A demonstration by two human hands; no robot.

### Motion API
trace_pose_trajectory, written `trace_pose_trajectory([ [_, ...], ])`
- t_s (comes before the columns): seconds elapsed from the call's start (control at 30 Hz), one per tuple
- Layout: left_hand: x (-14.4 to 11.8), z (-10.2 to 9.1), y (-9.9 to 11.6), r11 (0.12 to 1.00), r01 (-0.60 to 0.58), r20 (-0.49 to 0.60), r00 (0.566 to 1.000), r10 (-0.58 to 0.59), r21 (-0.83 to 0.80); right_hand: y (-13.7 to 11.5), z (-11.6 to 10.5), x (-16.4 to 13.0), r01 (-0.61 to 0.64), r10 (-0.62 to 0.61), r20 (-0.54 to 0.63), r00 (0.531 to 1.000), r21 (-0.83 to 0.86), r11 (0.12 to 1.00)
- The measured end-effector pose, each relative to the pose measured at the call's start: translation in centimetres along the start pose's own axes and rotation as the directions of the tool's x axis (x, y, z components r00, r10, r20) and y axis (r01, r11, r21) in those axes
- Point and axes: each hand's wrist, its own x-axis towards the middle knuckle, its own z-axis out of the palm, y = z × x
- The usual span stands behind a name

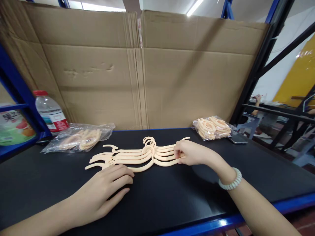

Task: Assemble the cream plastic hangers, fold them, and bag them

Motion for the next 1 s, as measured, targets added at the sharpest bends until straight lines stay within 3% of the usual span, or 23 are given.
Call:
trace_pose_trajectory([
  [0.2,-0.2,0.5,0.2,0.998,0.04,-0.091,0.995,-0.036,0.05,-2.1,0.9,0.0,-0.04,0.024,-0.152,0.988,-0.1,0.994],
  [0.27,-0.4,1.0,0.2,0.991,0.092,-0.142,0.987,-0.078,0.097,-2.8,1.8,0.2,-0.077,0.064,-0.118,0.991,-0.114,0.991],
  [0.37,-0.9,2.0,-0.2,0.977,0.15,-0.178,0.976,-0.123,0.149,-3.0,3.3,0.5,-0.087,0.09,0.022,0.996,-0.116,0.989],
  [0.47,-1.1,2.8,-1.0,0.983,0.109,-0.107,0.99,-0.094,0.15,-2.5,4.0,1.0,-0.074,0.081,0.054,0.995,-0.115,0.991],
  [0.6,-0.5,2.9,-2.4,0.981,0.155,-0.103,0.984,-0.143,0.12,-1.5,4.1,2.1,-0.091,0.095,0.024,0.995,-0.134,0.987],
  [0.73,0.4,2.1,-4.2,0.99,0.116,0.044,0.992,-0.12,0.074,-0.5,4.5,3.7,-0.096,0.089,-0.049,0.995,-0.171,0.98],
  [1.0,0.5,1.8,-5.6,0.986,0.156,0.004,0.988,-0.156,0.061,0.1,4.6,4.1,-0.103,0.091,-0.093,0.991,-0.129,0.986],
])
